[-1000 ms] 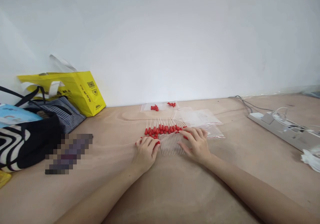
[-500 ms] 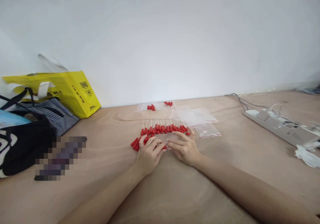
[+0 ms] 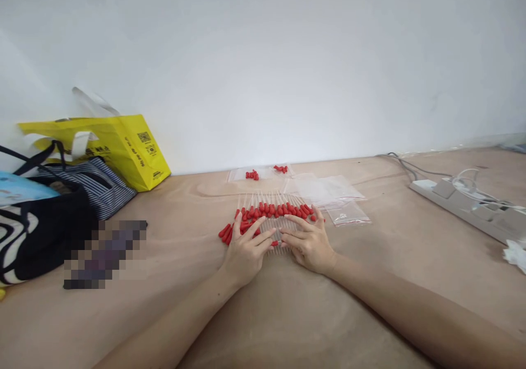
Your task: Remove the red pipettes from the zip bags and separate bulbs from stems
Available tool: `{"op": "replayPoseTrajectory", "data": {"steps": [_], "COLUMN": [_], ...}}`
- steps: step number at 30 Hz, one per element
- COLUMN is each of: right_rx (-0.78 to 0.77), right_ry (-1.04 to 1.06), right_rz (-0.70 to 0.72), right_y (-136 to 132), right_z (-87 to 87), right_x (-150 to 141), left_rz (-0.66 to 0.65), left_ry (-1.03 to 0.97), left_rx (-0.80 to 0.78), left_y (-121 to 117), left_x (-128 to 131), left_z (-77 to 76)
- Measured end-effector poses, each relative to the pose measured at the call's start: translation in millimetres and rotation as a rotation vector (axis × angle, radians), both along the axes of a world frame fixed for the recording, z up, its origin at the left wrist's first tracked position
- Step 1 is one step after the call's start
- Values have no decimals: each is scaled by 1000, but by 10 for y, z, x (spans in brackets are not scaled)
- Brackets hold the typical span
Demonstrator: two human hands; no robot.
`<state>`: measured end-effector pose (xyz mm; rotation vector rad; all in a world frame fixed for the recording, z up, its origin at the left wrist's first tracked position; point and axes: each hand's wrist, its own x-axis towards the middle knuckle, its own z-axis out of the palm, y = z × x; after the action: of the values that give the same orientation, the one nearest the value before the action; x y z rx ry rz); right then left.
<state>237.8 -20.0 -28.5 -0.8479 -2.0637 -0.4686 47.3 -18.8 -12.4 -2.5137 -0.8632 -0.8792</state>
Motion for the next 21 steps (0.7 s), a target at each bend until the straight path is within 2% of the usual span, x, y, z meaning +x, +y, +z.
{"op": "replayPoseTrajectory", "data": {"steps": [14,21], "right_rx": [-6,6], "right_ry": [3,12], "right_rz": [-8,-11], "right_y": [-7,3], "right_z": [4,-14], "right_x": [-9,-7], "left_rz": [23,41], "left_ry": [66,66], "left_rx": [64,88], "left_y": [-65,-79], "left_x": [-7,-13], "left_z": [76,67]}}
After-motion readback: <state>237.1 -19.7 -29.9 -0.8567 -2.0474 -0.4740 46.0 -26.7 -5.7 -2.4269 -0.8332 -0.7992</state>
